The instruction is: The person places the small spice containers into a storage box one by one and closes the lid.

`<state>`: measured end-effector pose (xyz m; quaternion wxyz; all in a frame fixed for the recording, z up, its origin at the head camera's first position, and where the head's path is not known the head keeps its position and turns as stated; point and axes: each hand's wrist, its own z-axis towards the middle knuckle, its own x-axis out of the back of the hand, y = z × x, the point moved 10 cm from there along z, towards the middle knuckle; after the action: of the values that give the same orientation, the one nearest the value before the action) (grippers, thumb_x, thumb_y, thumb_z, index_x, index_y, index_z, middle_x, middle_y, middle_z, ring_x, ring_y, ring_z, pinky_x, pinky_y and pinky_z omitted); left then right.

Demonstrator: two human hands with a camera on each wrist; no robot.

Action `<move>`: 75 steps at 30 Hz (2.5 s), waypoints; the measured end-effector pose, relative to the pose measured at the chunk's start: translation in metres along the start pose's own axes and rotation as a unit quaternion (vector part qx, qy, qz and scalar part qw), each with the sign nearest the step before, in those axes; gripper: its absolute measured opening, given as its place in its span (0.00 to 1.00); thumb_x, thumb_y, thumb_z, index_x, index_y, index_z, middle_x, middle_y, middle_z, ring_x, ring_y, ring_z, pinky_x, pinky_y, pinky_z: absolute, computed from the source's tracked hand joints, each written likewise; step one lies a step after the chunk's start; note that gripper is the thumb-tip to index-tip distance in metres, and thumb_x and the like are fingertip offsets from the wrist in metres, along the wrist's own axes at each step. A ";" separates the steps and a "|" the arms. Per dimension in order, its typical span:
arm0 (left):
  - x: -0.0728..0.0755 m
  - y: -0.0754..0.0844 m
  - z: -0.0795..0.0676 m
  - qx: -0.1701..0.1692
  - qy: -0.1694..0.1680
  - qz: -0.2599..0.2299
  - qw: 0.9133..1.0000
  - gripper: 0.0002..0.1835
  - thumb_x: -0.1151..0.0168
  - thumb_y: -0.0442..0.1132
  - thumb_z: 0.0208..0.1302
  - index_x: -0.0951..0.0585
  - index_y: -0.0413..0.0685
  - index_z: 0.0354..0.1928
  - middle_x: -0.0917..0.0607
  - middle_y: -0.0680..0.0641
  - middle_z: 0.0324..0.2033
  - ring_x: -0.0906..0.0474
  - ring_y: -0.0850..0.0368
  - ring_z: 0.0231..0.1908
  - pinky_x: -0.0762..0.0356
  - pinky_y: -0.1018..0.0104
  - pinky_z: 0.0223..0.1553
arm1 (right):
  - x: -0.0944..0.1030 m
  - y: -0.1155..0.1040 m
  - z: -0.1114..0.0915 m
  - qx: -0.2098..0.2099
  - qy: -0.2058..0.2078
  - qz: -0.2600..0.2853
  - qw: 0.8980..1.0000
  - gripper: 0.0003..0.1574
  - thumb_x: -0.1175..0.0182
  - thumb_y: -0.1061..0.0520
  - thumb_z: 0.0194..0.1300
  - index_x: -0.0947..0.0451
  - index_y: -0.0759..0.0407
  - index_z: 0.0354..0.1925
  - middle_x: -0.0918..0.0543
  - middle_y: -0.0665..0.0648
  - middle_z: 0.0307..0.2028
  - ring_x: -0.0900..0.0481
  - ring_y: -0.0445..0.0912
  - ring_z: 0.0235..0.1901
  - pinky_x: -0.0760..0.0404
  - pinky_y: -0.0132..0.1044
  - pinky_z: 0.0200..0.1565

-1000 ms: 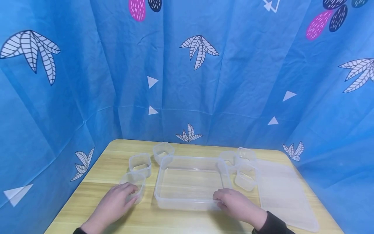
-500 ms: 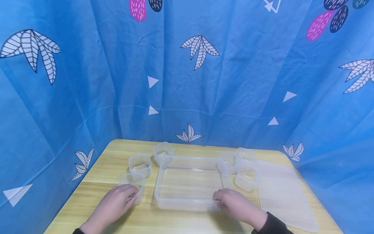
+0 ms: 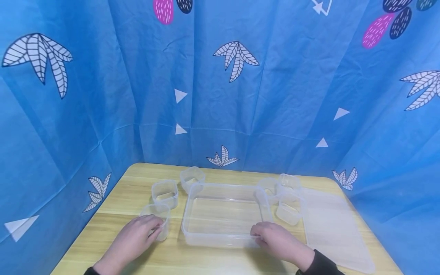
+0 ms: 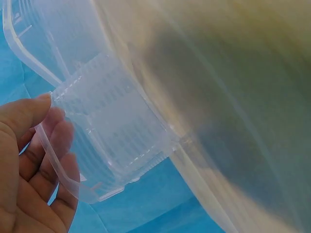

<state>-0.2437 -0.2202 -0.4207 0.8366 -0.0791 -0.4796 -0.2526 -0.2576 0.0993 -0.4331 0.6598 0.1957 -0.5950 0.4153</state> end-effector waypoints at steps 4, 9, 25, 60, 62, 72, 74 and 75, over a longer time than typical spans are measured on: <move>0.005 0.003 0.004 -0.012 0.013 -0.004 1.000 0.08 0.24 0.38 0.55 0.14 0.56 0.36 0.14 0.61 0.34 0.17 0.62 0.36 0.16 0.59 0.40 | 0.001 0.001 0.001 -0.001 0.000 0.000 1.000 0.15 0.33 0.67 0.59 0.27 0.50 0.32 0.28 0.39 0.28 0.33 0.32 0.29 0.23 0.29 0.34; 0.012 0.008 0.007 -0.027 0.027 -0.001 0.999 0.09 0.23 0.38 0.54 0.15 0.57 0.34 0.16 0.64 0.32 0.20 0.65 0.34 0.18 0.62 0.37 | 0.002 0.000 0.001 0.004 0.004 0.001 1.000 0.14 0.34 0.68 0.57 0.25 0.50 0.31 0.27 0.38 0.28 0.32 0.32 0.29 0.23 0.29 0.34; 0.036 0.028 0.028 -0.073 0.032 0.020 0.997 0.11 0.24 0.38 0.53 0.14 0.50 0.38 0.14 0.56 0.35 0.17 0.59 0.37 0.16 0.57 0.40 | -0.001 0.001 -0.001 0.007 0.007 0.014 1.000 0.19 0.34 0.69 0.56 0.30 0.47 0.29 0.32 0.37 0.26 0.36 0.32 0.27 0.28 0.26 0.31; 0.028 0.068 0.100 -0.101 0.012 0.008 0.995 0.16 0.29 0.31 0.60 0.17 0.45 0.50 0.13 0.49 0.45 0.17 0.52 0.48 0.19 0.54 0.53 | -0.001 -0.001 0.000 0.001 -0.002 -0.005 1.000 0.16 0.34 0.68 0.57 0.28 0.50 0.31 0.30 0.38 0.27 0.35 0.33 0.28 0.25 0.29 0.32; 0.025 0.070 0.104 -0.105 0.010 0.005 0.994 0.16 0.29 0.31 0.60 0.17 0.45 0.51 0.13 0.49 0.45 0.17 0.52 0.48 0.19 0.55 0.54 | 0.000 0.000 -0.001 0.000 0.000 -0.007 1.000 0.16 0.34 0.68 0.58 0.28 0.50 0.31 0.30 0.38 0.27 0.35 0.33 0.28 0.25 0.29 0.32; 0.008 0.076 0.114 -0.122 -0.005 -0.009 0.993 0.14 0.31 0.30 0.62 0.17 0.44 0.50 0.13 0.48 0.44 0.17 0.52 0.49 0.20 0.55 0.56 | -0.001 0.000 0.000 -0.004 0.005 -0.008 1.000 0.16 0.34 0.68 0.57 0.28 0.49 0.30 0.30 0.38 0.26 0.35 0.32 0.27 0.25 0.29 0.31; 0.005 0.077 0.116 -0.123 -0.010 -0.013 0.992 0.14 0.31 0.30 0.62 0.17 0.44 0.50 0.13 0.48 0.44 0.17 0.52 0.49 0.21 0.55 0.57 | -0.001 0.000 0.000 -0.002 0.008 -0.011 1.000 0.17 0.34 0.68 0.57 0.29 0.49 0.30 0.30 0.37 0.26 0.35 0.32 0.27 0.25 0.29 0.31; 0.003 0.077 0.118 -0.122 -0.012 -0.014 0.992 0.13 0.31 0.31 0.63 0.16 0.45 0.49 0.13 0.48 0.44 0.17 0.52 0.49 0.21 0.54 0.57 | -0.001 0.000 -0.001 -0.001 0.009 -0.012 1.000 0.17 0.34 0.68 0.57 0.29 0.49 0.30 0.30 0.37 0.26 0.35 0.32 0.27 0.26 0.29 0.31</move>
<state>-0.2936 -0.1109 -0.3477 0.8112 -0.1767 -0.4565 -0.3200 -0.2571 0.0995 -0.4339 0.6706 0.1982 -0.5869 0.4080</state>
